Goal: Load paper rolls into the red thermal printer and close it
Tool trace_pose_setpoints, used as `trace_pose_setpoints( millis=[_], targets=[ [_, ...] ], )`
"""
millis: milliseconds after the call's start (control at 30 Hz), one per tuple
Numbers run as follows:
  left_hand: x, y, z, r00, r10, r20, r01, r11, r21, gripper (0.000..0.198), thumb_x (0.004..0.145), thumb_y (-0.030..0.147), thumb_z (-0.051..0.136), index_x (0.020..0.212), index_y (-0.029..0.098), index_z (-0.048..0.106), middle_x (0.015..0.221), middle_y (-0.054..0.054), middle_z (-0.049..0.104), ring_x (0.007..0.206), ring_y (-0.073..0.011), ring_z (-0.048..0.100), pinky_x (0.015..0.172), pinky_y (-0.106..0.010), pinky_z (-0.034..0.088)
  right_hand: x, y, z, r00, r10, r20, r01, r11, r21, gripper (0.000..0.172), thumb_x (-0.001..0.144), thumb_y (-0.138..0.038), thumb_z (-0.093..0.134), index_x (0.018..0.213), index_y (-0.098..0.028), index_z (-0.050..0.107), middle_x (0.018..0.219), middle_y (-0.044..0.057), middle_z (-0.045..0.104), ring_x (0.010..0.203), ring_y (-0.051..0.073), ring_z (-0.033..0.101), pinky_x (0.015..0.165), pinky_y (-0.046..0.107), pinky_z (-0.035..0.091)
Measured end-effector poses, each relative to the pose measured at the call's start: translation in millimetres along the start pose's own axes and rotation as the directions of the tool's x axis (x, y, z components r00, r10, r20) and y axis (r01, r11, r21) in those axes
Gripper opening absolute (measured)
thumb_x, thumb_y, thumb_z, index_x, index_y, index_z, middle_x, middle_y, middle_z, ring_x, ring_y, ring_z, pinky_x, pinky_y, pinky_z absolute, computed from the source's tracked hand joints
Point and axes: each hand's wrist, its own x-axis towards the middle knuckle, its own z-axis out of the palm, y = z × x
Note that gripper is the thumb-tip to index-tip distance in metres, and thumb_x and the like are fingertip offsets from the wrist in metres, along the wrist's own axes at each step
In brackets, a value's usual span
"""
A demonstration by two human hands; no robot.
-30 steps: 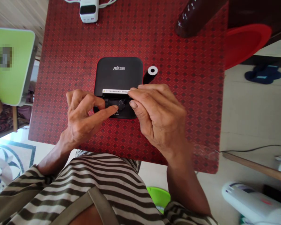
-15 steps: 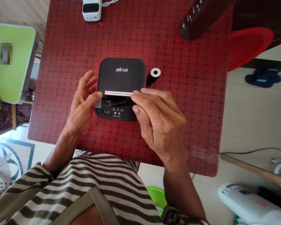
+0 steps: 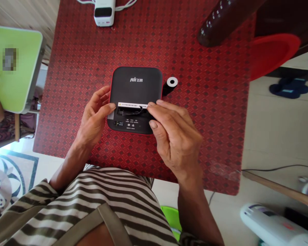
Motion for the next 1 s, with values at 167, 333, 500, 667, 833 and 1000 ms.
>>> trace_pose_setpoints(
  millis=[167, 333, 500, 667, 833, 1000],
  targets=[
    [-10.7, 24.3, -11.4, 0.991, -0.005, 0.132, 0.014, 0.997, -0.073, 0.057, 0.127, 0.060, 0.079, 0.180, 0.041, 0.067, 0.182, -0.012, 0.082, 0.161, -0.0347, 0.084, 0.122, -0.051, 0.076, -11.3, -9.7, 0.4, 0.983, 0.120, -0.137, -0.127, 0.991, -0.041, 0.059, 0.125, -0.024, 0.072, 0.175, -0.055, 0.082, 0.143, 0.004, 0.099, 0.127, 0.042, 0.096, 0.108, 0.068, 0.080],
    [-14.7, 28.2, -13.0, 0.989, 0.035, 0.144, -0.028, 0.998, -0.048, 0.061, 0.124, 0.054, 0.080, 0.182, 0.040, 0.066, 0.181, -0.011, 0.083, 0.157, -0.0350, 0.086, 0.117, -0.051, 0.078, -30.5, -12.0, 13.2, 0.940, 0.238, -0.244, -0.253, 0.967, -0.030, 0.049, 0.124, -0.033, 0.078, 0.169, -0.051, 0.086, 0.137, 0.007, 0.099, 0.109, 0.039, 0.098, 0.092, 0.059, 0.081],
    [-15.6, 26.7, -7.8, 0.994, 0.055, 0.092, -0.055, 0.998, 0.001, 0.056, 0.123, 0.045, 0.078, 0.178, 0.041, 0.069, 0.175, -0.006, 0.087, 0.149, -0.0338, 0.091, 0.112, -0.047, 0.078, -42.6, -20.8, 28.9, 0.863, 0.357, -0.357, -0.358, 0.931, 0.066, 0.037, 0.124, -0.044, 0.083, 0.160, -0.042, 0.090, 0.123, 0.005, 0.100, 0.103, 0.032, 0.099, 0.087, 0.047, 0.081],
    [-16.1, 30.3, -5.3, 0.996, -0.007, 0.092, 0.010, 0.999, -0.035, 0.053, 0.125, 0.046, 0.073, 0.177, 0.040, 0.066, 0.176, -0.004, 0.086, 0.157, -0.0335, 0.086, 0.115, -0.048, 0.077, -49.4, -30.2, 33.9, 0.836, 0.411, -0.363, -0.408, 0.909, 0.090, 0.037, 0.122, -0.049, 0.086, 0.154, -0.031, 0.093, 0.112, 0.008, 0.099, 0.089, 0.030, 0.095, 0.069, 0.039, 0.074],
    [-13.7, 31.1, -1.3, 0.998, -0.021, 0.060, 0.021, 1.000, 0.007, 0.050, 0.123, 0.046, 0.077, 0.172, 0.043, 0.068, 0.171, -0.003, 0.089, 0.150, -0.0320, 0.089, 0.105, -0.043, 0.076, -51.3, -28.8, 35.5, 0.833, 0.405, -0.377, -0.398, 0.912, 0.099, 0.039, 0.122, -0.052, 0.087, 0.153, -0.030, 0.093, 0.109, 0.008, 0.100, 0.085, 0.030, 0.095, 0.068, 0.039, 0.072],
    [-14.6, 28.9, 0.1, 0.997, 0.007, 0.083, -0.007, 1.000, 0.005, 0.052, 0.126, 0.040, 0.070, 0.177, 0.041, 0.062, 0.177, -0.006, 0.085, 0.155, -0.0305, 0.087, 0.111, -0.044, 0.076, -53.6, -25.3, 35.9, 0.826, 0.423, -0.374, -0.422, 0.902, 0.089, 0.040, 0.123, -0.054, 0.086, 0.154, -0.029, 0.093, 0.110, 0.008, 0.099, 0.086, 0.031, 0.095, 0.071, 0.041, 0.072]
  ],
)
